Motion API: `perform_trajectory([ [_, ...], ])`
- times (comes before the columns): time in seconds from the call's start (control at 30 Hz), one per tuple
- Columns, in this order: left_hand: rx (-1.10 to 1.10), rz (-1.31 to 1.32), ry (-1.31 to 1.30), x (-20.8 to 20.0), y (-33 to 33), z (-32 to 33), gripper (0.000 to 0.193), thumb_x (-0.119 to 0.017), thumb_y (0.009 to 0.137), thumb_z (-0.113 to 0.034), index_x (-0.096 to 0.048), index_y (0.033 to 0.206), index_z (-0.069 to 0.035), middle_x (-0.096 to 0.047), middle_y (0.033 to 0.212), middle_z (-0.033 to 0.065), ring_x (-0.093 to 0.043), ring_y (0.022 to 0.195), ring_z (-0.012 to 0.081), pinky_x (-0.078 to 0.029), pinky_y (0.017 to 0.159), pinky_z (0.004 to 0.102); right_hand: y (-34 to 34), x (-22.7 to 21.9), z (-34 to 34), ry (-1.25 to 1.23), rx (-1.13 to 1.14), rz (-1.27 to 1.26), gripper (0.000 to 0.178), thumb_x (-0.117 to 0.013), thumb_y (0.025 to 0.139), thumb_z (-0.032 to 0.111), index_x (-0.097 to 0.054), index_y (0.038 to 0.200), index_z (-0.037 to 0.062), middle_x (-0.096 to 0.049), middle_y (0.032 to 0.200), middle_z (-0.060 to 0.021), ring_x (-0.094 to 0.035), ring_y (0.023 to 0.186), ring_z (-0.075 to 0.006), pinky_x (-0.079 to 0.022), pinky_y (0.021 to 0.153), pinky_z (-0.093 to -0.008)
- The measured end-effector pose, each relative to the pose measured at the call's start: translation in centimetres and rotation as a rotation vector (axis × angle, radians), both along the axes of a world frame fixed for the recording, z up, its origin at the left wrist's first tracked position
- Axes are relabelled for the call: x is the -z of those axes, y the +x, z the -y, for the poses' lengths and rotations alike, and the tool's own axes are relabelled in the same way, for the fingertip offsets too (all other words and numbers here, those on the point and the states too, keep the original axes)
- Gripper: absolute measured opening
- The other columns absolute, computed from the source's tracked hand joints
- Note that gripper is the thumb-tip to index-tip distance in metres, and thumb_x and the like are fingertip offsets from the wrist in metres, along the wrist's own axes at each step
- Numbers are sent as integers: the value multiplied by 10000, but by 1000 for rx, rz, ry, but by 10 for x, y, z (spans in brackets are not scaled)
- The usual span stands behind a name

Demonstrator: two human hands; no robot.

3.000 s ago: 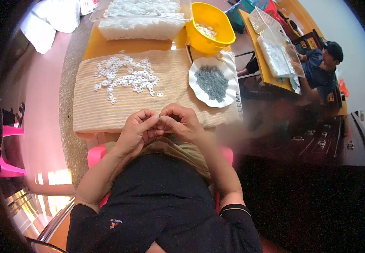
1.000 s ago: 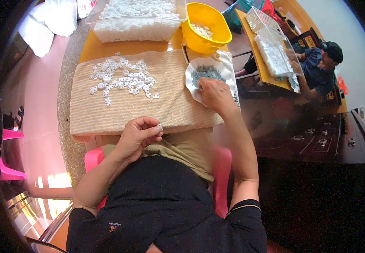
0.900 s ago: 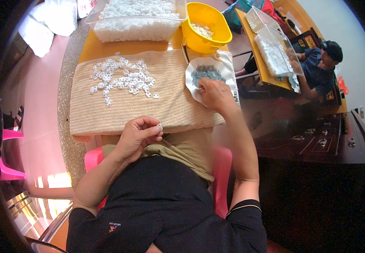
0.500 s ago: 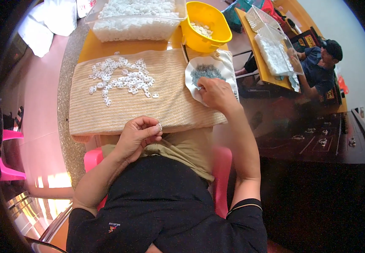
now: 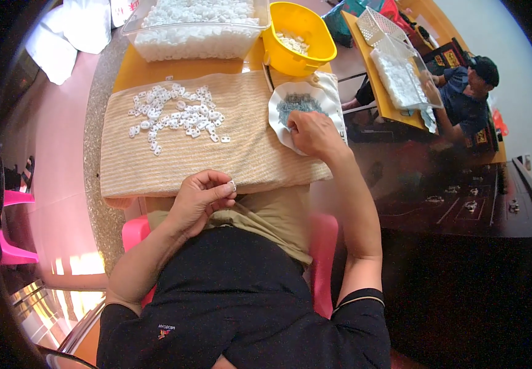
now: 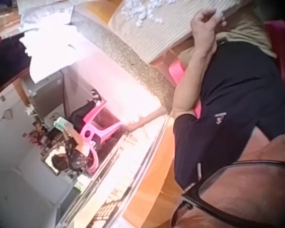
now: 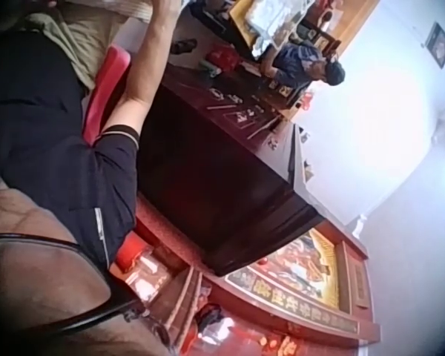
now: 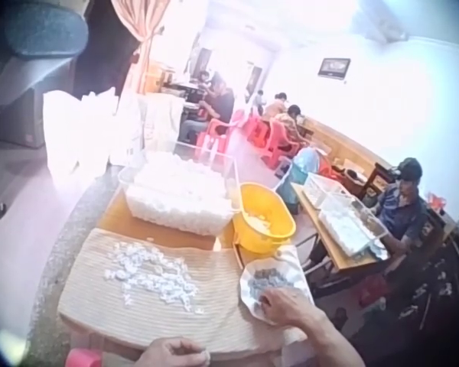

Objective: Assembling small white plastic components by hand.

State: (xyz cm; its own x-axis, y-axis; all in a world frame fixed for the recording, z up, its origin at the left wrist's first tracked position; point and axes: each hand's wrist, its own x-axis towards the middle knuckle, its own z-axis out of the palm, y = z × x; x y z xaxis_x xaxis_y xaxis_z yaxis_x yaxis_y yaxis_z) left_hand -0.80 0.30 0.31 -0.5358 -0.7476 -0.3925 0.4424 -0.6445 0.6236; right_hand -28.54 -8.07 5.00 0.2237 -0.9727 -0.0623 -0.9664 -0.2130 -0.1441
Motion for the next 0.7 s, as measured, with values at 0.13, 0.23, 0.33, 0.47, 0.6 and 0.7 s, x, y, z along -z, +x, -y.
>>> perform_trajectory([
  [0.13,-1,2,3,0,0,0,122,-678,840,-52,-618,941,-17,-651,829,52,-623,741,108,-549,683,246,-4,7,0,-53,-2,168,97,-612,767,62,-627,851,16,-660,767,-155,-649,748,-327,-498,682,-391],
  [0.23,18,-6,-11,3,1,1,122,-669,845,-52,-617,954,-31,-656,854,51,-638,773,118,-560,691,254,-8,13,-1,-138,-26,260,124,-619,761,42,-636,878,5,-658,776,-157,-646,731,-314,-498,670,-377],
  [0.33,18,0,-6,3,1,1,124,-669,845,-53,-616,955,-31,-655,854,50,-637,777,119,-559,692,257,-10,14,-2,-162,-18,309,145,-622,768,31,-637,908,-4,-654,807,-164,-643,756,-317,-496,690,-371],
  [0.47,23,6,-13,3,-1,0,126,-669,845,-53,-615,957,-31,-654,857,50,-637,780,121,-559,695,258,-14,20,-3,-217,-51,320,139,-615,780,20,-627,917,-1,-651,829,-161,-640,791,-319,-494,714,-363],
  [0.6,14,7,-6,4,-1,-1,128,-675,841,-52,-616,952,-26,-652,847,51,-632,762,119,-556,689,255,-15,23,-5,-237,-66,353,149,-612,785,10,-611,934,1,-646,815,-154,-638,794,-316,-492,718,-355],
  [0.7,27,10,-11,5,-1,-1,128,-669,846,-53,-615,961,-34,-656,865,51,-640,784,126,-561,701,259,-15,23,-6,-243,-52,376,142,-617,781,16,-609,922,4,-644,786,-142,-640,730,-286,-494,667,-339],
])
